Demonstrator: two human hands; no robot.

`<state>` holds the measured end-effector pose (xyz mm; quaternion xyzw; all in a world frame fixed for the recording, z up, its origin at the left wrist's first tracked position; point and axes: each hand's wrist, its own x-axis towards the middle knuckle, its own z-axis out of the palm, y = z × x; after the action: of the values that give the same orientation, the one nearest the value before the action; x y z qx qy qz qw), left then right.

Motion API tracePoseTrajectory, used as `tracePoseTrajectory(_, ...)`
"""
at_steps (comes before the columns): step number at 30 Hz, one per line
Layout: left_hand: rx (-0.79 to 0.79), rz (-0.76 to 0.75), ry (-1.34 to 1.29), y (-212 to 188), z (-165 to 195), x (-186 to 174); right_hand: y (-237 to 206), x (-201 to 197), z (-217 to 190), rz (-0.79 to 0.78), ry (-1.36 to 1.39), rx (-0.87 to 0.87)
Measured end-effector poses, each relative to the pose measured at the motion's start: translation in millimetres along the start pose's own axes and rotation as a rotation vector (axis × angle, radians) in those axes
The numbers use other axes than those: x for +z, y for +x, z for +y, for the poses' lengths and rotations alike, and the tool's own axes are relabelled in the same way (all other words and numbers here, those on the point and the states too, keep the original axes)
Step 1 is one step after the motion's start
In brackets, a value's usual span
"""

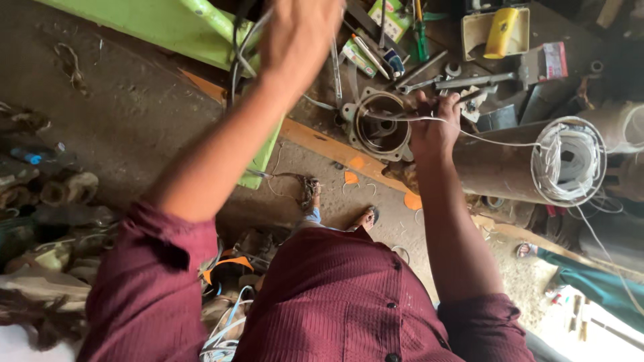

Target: The person strips insulation from a white wire using pliers, then wraps the exposed end with black electrical tape. They then connect the taped wire to a motor component on the workbench.

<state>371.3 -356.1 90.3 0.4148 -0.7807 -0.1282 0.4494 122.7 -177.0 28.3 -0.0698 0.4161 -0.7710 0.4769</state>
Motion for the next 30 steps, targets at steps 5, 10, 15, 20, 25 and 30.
tracePoseTrajectory(5, 0.348, -0.276, 0.477, -112, 31, 9, -3, -7, 0, -0.044, -0.074, 0.079)
tracePoseTrajectory(10, -0.065, -0.838, 0.195, -158, 20, 16, -36, -10, -5, -0.242, -0.708, 0.138)
tracePoseTrajectory(15, 0.143, -0.634, 0.311, -174, 10, 36, -54, -5, -3, -0.187, -0.702, 0.194)
tracePoseTrajectory(20, 0.008, -0.674, 0.501, -177, 10, 44, -75, 21, 2, -0.302, -1.143, -0.123)
tracePoseTrajectory(25, -0.087, -0.658, 0.495, -185, 19, 36, -65, 39, 7, -0.414, -1.448, -0.284)
tracePoseTrajectory(30, -0.026, -0.637, 0.428, -183, 13, 25, -29, 22, 4, -0.381, -1.065, 0.050)
